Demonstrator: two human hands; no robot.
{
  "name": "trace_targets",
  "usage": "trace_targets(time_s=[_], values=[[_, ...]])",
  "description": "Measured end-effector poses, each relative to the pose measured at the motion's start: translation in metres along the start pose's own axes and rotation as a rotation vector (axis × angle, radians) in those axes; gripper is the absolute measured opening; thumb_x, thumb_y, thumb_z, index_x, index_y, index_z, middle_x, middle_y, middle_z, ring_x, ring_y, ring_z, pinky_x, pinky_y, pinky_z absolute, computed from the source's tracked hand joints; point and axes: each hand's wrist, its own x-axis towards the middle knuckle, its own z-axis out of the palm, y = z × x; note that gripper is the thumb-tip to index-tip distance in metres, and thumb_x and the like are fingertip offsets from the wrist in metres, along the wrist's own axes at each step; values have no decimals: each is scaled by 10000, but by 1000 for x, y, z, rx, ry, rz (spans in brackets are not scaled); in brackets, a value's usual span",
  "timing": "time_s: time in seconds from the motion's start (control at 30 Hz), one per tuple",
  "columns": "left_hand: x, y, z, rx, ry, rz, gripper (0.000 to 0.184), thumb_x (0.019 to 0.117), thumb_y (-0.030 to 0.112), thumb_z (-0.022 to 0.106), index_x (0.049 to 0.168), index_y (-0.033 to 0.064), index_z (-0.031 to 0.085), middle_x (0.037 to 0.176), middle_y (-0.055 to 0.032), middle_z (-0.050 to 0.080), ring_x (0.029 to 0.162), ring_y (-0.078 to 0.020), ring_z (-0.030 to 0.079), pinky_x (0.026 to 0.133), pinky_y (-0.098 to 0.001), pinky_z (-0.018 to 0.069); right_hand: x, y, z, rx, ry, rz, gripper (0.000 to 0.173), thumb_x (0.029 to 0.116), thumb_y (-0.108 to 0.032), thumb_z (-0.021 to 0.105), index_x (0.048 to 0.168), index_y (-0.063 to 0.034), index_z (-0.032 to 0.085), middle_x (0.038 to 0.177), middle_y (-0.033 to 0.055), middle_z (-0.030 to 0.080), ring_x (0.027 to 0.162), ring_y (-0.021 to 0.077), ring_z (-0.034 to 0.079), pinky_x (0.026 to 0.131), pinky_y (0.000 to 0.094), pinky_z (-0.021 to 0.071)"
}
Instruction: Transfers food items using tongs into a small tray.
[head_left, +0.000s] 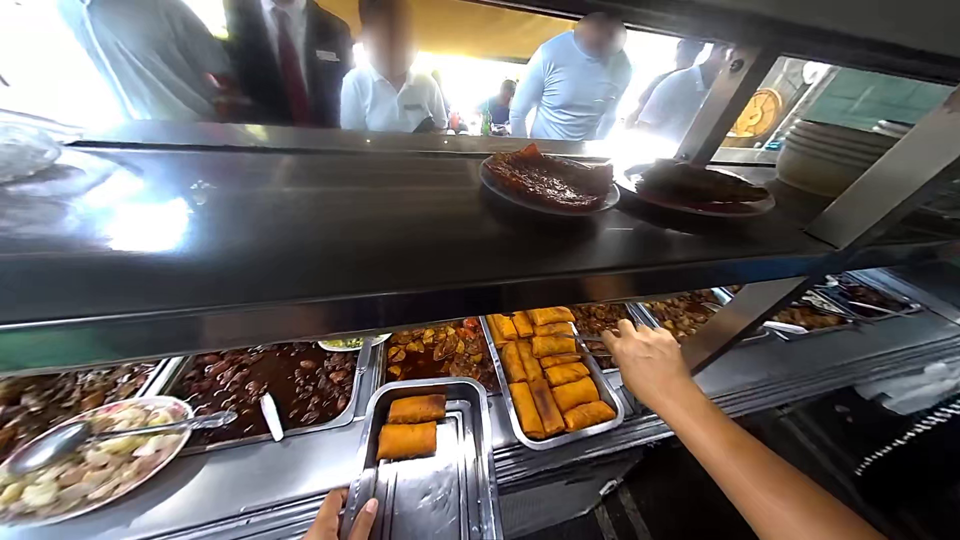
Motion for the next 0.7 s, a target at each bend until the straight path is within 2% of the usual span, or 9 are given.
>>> trace_targets(time_s=[0.13, 0.23, 0.3, 0.37, 0.4, 0.47, 0.53, 0.63, 0.7], values=[[1, -2, -2, -8, -3, 12, 434, 992, 332, 599, 1186, -56, 602, 872, -206, 690, 795, -346, 681, 763, -569, 530, -6, 12, 19, 52, 244, -94, 220, 840, -45, 787, 1057, -81, 770, 951, 185, 716, 827, 388, 698, 728, 554, 542], [2, -3, -1, -36, 5, 16, 428, 991, 332, 606, 1176, -54, 613, 828, -192, 687, 749, -337, 680, 746, -564, 543, -25, 19, 2, 109, 400, -166, 254, 779, -130, 862, 1025, -126, 794, 808, 149, 687, 677, 364, 684, 588, 531, 540], [1, -1, 1, -50, 21, 10, 408, 1013, 337, 582, 1167, -39, 614, 773, -161, 667, 692, -303, 659, 710, -532, 537, -41, 8, -21, 174, 398, -228, 256, 794, -188, 840, 1046, -164, 802, 769, 115, 671, 628, 335, 674, 524, 510, 527], [-1, 0, 5, -72, 63, 36, 367, 1060, 304, 487, 1137, -35, 605, 705, -126, 623, 628, -265, 622, 651, -490, 526, -57, -19, -49, 265, 285, -308, 251, 834, -220, 810, 1081, -175, 796, 811, 129, 694, 670, 353, 694, 547, 540, 545], [-3, 3, 5, -83, 81, 44, 349, 1074, 255, 429, 1127, -45, 599, 719, -138, 614, 652, -273, 622, 659, -491, 520, -64, -37, -63, 302, 182, -351, 240, 876, -232, 781, 1106, -160, 786, 866, 157, 710, 721, 380, 706, 587, 568, 557], [-5, 7, 7, -99, 103, 43, 347, 1077, 191, 371, 1119, -68, 597, 785, -181, 627, 734, -307, 642, 710, -510, 518, -70, -77, -90, 325, -122, -432, 252, 976, -242, 670, 1177, -108, 741, 1037, 219, 706, 880, 437, 702, 718, 613, 548], [-6, 8, 9, -93, 112, 44, 338, 1069, 174, 368, 1103, -75, 594, 790, -189, 623, 743, -313, 639, 714, -514, 514, -70, -118, -109, 280, -388, -511, 279, 1018, -190, 591, 1235, -41, 684, 1168, 264, 658, 989, 465, 667, 792, 619, 523], [-4, 5, 10, -80, 114, 52, 335, 1063, 192, 381, 1088, -68, 590, 760, -165, 613, 710, -293, 632, 688, -502, 515, -72, -164, -117, 243, -452, -526, 298, 957, 43, 534, 1230, 53, 654, 1195, 291, 641, 993, 451, 669, 790, 575, 536], [-4, 5, 9, -77, 111, 53, 337, 1062, 186, 386, 1098, -83, 585, 765, -179, 607, 709, -301, 624, 689, -507, 508, -70, -169, -120, 246, -452, -496, 314, 966, 37, 513, 1257, 49, 631, 1219, 282, 628, 988, 429, 672, 778, 542, 544]])
